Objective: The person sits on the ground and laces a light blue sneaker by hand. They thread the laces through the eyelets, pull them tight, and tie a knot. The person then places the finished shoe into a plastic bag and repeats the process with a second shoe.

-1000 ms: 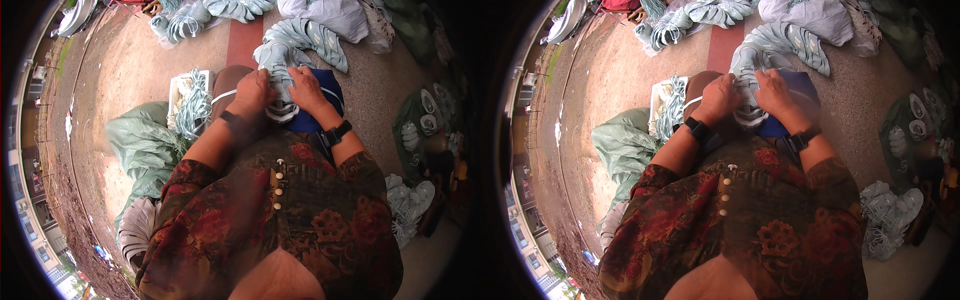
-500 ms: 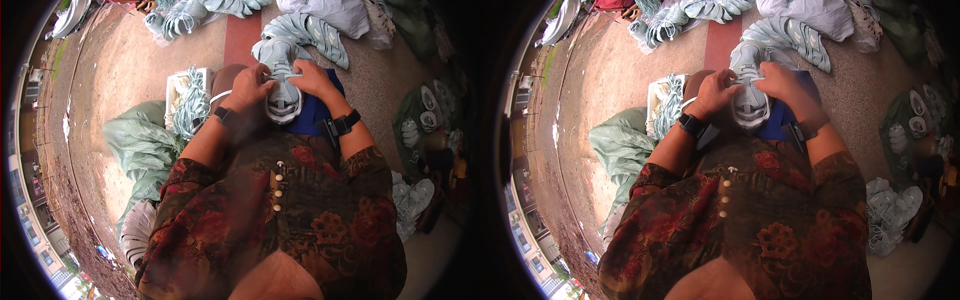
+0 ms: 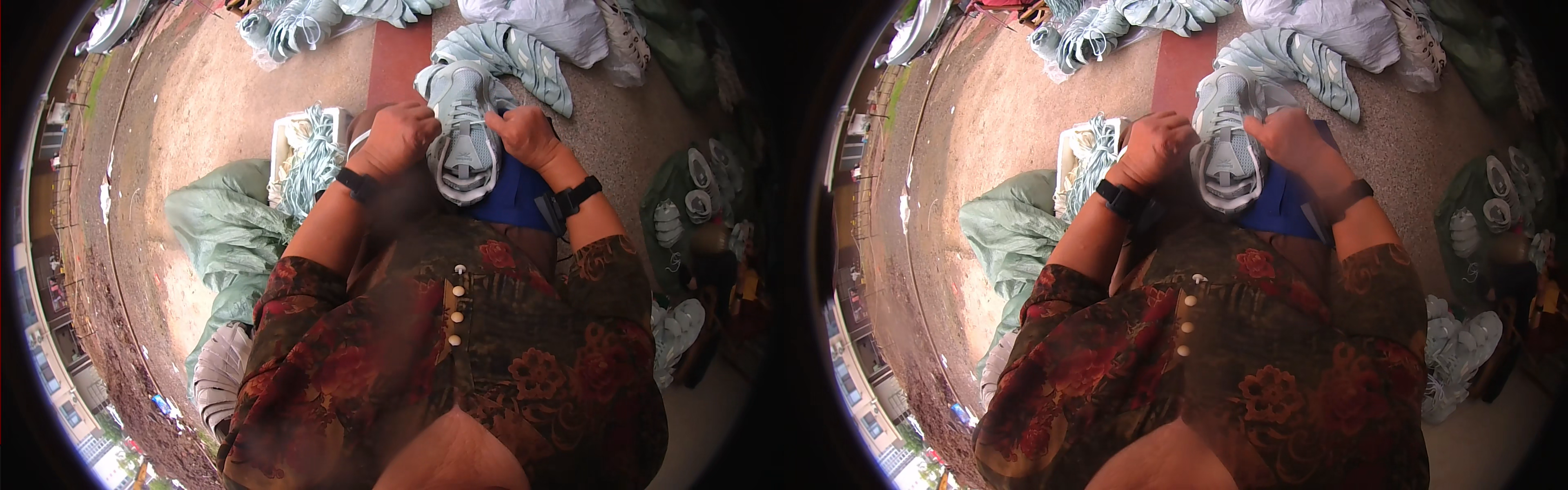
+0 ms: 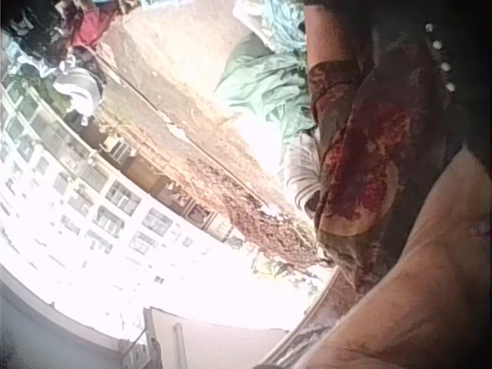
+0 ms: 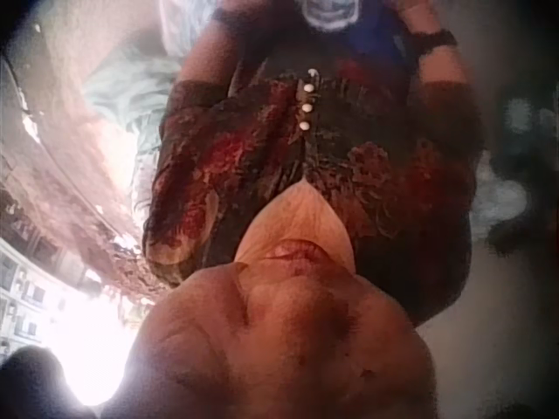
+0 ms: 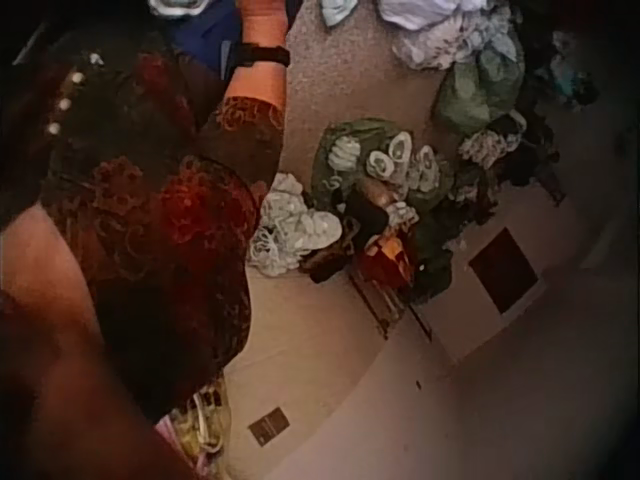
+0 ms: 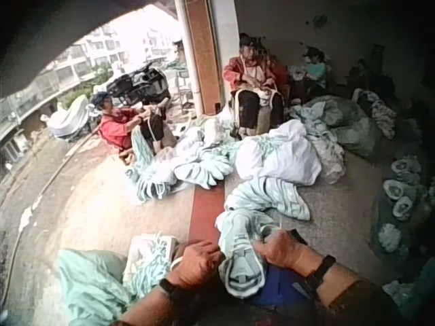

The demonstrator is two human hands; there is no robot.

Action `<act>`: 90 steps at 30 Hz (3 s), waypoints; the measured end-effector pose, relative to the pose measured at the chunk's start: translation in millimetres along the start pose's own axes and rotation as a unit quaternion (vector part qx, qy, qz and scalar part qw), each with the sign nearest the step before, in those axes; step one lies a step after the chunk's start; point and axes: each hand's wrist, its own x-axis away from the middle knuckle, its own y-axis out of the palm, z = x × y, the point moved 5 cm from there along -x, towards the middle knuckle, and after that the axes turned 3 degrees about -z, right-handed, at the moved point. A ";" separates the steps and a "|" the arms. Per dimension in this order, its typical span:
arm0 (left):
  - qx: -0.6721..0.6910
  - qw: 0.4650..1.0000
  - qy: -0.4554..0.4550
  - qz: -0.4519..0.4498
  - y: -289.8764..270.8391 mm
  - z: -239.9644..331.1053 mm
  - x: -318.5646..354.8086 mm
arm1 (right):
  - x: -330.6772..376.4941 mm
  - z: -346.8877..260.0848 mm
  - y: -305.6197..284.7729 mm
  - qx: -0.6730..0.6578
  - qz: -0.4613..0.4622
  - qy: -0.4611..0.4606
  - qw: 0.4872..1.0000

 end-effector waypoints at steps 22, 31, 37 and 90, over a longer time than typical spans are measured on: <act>0.188 0.948 -0.256 0.027 -22.1 -46.3 96.6 | 82.4 26.1 -6.2 -0.098 0.020 0.126 0.987; 0.225 0.805 -0.549 0.030 -52.1 -122.3 302.1 | 308.5 86.6 -27.3 -0.244 0.077 0.547 0.797; 0.339 0.692 -0.635 0.046 -36.9 -109.3 398.5 | 451.6 52.4 14.8 -0.257 0.091 0.658 0.702; 0.389 0.799 -0.446 0.107 47.7 -18.5 29.3 | 21.4 -42.3 12.8 -0.079 0.039 0.348 0.933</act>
